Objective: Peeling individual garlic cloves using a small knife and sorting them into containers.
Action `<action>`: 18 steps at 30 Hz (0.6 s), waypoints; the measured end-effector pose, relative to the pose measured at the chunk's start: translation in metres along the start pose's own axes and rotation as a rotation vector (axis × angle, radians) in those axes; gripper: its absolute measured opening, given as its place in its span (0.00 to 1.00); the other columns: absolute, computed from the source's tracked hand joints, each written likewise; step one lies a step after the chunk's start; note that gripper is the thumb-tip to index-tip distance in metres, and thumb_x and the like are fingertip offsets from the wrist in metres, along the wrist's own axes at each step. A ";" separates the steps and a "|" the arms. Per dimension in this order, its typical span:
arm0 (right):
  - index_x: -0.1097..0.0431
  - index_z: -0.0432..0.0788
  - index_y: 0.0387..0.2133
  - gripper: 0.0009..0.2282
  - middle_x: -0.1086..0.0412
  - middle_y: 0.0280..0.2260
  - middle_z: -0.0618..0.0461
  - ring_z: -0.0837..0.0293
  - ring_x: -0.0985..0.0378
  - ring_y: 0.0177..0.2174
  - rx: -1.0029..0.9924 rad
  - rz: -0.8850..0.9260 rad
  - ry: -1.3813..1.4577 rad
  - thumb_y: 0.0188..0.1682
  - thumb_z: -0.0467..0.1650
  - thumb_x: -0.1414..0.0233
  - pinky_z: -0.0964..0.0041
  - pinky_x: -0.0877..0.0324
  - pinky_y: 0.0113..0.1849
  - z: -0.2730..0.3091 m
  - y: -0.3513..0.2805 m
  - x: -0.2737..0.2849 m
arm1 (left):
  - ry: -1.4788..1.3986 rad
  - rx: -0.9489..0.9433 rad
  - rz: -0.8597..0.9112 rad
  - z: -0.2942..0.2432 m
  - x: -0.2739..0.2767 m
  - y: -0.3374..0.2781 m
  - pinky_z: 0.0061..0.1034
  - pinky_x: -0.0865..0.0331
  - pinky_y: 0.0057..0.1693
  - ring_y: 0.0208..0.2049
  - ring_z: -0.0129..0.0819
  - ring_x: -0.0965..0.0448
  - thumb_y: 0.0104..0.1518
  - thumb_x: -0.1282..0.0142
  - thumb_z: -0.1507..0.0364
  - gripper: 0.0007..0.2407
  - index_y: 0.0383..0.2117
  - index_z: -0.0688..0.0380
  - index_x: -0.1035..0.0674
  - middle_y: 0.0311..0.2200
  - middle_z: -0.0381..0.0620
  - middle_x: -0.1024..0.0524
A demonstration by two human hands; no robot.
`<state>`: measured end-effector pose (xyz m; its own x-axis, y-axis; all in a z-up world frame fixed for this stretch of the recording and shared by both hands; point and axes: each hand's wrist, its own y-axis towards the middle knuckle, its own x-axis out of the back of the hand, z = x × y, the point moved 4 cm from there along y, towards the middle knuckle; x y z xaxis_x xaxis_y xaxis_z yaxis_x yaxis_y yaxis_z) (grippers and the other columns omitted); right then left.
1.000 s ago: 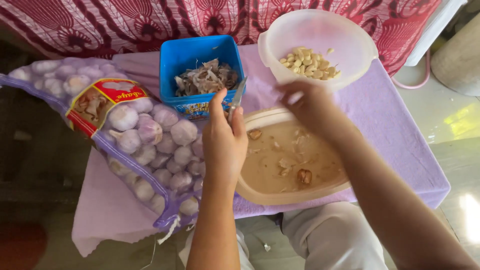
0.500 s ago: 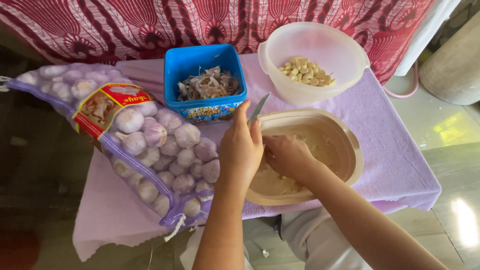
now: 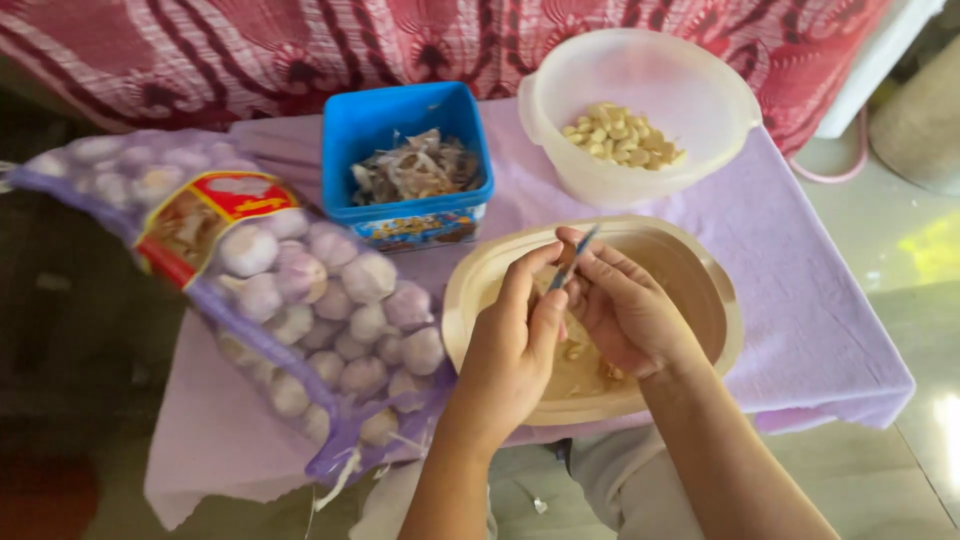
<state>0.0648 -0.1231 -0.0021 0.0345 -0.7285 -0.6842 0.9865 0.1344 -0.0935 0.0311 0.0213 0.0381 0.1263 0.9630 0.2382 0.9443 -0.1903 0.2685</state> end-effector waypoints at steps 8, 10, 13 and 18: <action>0.29 0.40 0.58 0.16 0.24 0.33 0.54 0.65 0.22 0.31 -0.143 0.033 0.044 0.60 0.33 0.50 0.68 0.24 0.36 -0.011 0.013 0.036 | 0.125 -0.009 0.088 0.002 -0.016 0.001 0.39 0.26 0.56 0.56 0.52 0.18 0.69 0.55 0.71 0.20 0.67 0.55 0.38 0.60 0.54 0.23; 0.30 0.39 0.59 0.17 0.23 0.32 0.53 0.62 0.20 0.28 -0.173 0.025 0.072 0.60 0.33 0.50 0.65 0.22 0.36 -0.011 0.012 0.037 | 0.106 -0.034 0.058 0.001 -0.015 0.002 0.37 0.28 0.61 0.61 0.50 0.21 0.69 0.55 0.72 0.19 0.65 0.56 0.36 0.64 0.52 0.26; 0.28 0.40 0.58 0.15 0.24 0.33 0.53 0.63 0.21 0.31 -0.166 -0.003 0.082 0.61 0.30 0.52 0.71 0.24 0.36 -0.013 0.009 0.042 | 0.132 -0.078 0.058 -0.001 -0.014 0.001 0.36 0.30 0.67 0.66 0.48 0.25 0.69 0.56 0.73 0.17 0.64 0.57 0.33 0.66 0.52 0.27; 0.28 0.39 0.59 0.16 0.22 0.37 0.53 0.63 0.20 0.33 -0.148 0.064 0.073 0.60 0.31 0.50 0.72 0.23 0.36 -0.014 0.009 0.044 | 0.207 -0.191 0.062 0.000 -0.015 -0.001 0.36 0.31 0.69 0.68 0.49 0.26 0.69 0.54 0.78 0.18 0.65 0.59 0.34 0.66 0.54 0.28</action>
<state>0.0728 -0.1442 -0.0428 0.0795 -0.6653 -0.7423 0.9480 0.2807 -0.1500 0.0282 0.0066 0.0339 0.0993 0.8927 0.4396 0.8598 -0.2993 0.4136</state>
